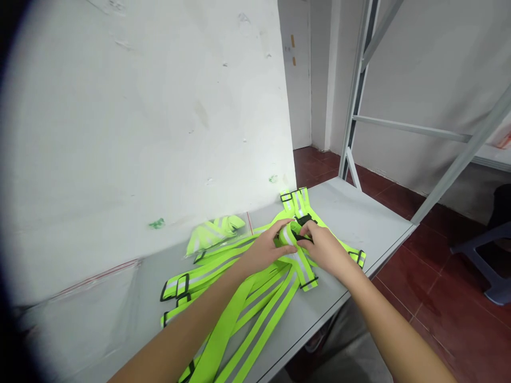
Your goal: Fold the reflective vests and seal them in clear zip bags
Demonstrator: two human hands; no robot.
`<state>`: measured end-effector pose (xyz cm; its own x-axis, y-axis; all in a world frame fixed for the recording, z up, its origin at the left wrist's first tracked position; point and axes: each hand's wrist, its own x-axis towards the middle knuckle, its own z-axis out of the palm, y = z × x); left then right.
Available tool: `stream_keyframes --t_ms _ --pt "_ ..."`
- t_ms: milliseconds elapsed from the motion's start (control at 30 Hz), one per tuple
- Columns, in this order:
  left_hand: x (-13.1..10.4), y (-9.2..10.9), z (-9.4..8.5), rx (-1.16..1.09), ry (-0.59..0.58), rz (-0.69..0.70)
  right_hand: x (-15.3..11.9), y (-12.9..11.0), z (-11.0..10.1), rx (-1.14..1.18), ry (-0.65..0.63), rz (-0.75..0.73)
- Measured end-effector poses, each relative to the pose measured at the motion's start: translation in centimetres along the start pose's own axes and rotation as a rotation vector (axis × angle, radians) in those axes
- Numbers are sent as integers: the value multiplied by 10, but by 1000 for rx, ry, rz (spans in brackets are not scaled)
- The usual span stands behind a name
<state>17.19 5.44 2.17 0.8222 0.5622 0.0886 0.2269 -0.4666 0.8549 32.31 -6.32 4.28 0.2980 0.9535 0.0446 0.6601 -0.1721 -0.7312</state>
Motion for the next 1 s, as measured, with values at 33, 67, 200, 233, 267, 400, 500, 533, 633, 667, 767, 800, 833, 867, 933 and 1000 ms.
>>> stream_keyframes --t_ms 33,67,200,233,267,400,500,533,633,667,767,800,833,867,933,1000 --pt "-2 2 -4 -14 -11 16 -2 -3 0 21 21 -27" --pt "-5 4 -7 -41 -28 29 -3 -5 1 41 46 -51" --pt "-24 16 -28 -172 -52 -34 -9 -18 -2 96 98 -160" --pt "-30 21 -35 -202 -54 -75 -9 -23 -3 94 90 -198" --pt "-37 26 -42 -232 -62 -120 -8 -28 -3 89 74 -237" --pt "-63 41 -66 -348 -89 -295 8 -56 8 109 -36 -373" --pt "-77 37 -72 -506 33 -405 32 -76 27 113 -91 -478" --pt "-81 32 -73 -577 96 -441 39 -81 34 90 -43 -514" --pt "-95 13 -76 -788 300 -531 48 -87 47 19 153 -625" --pt "-101 6 -77 -844 358 -550 48 -86 48 16 135 -662" --pt "-121 -14 -80 -987 441 -554 39 -77 43 32 -188 -717" --pt "-128 -19 -81 -1031 444 -544 35 -74 41 55 -309 -693" --pt "-133 -24 -80 -1076 443 -530 31 -71 40 68 -397 -660" --pt "-138 -28 -79 -1120 442 -515 28 -70 40 74 -466 -630" --pt "-146 -34 -76 -1190 448 -488 24 -70 44 81 -540 -577" --pt "-152 -35 -75 -1221 480 -466 23 -72 52 84 -552 -553"
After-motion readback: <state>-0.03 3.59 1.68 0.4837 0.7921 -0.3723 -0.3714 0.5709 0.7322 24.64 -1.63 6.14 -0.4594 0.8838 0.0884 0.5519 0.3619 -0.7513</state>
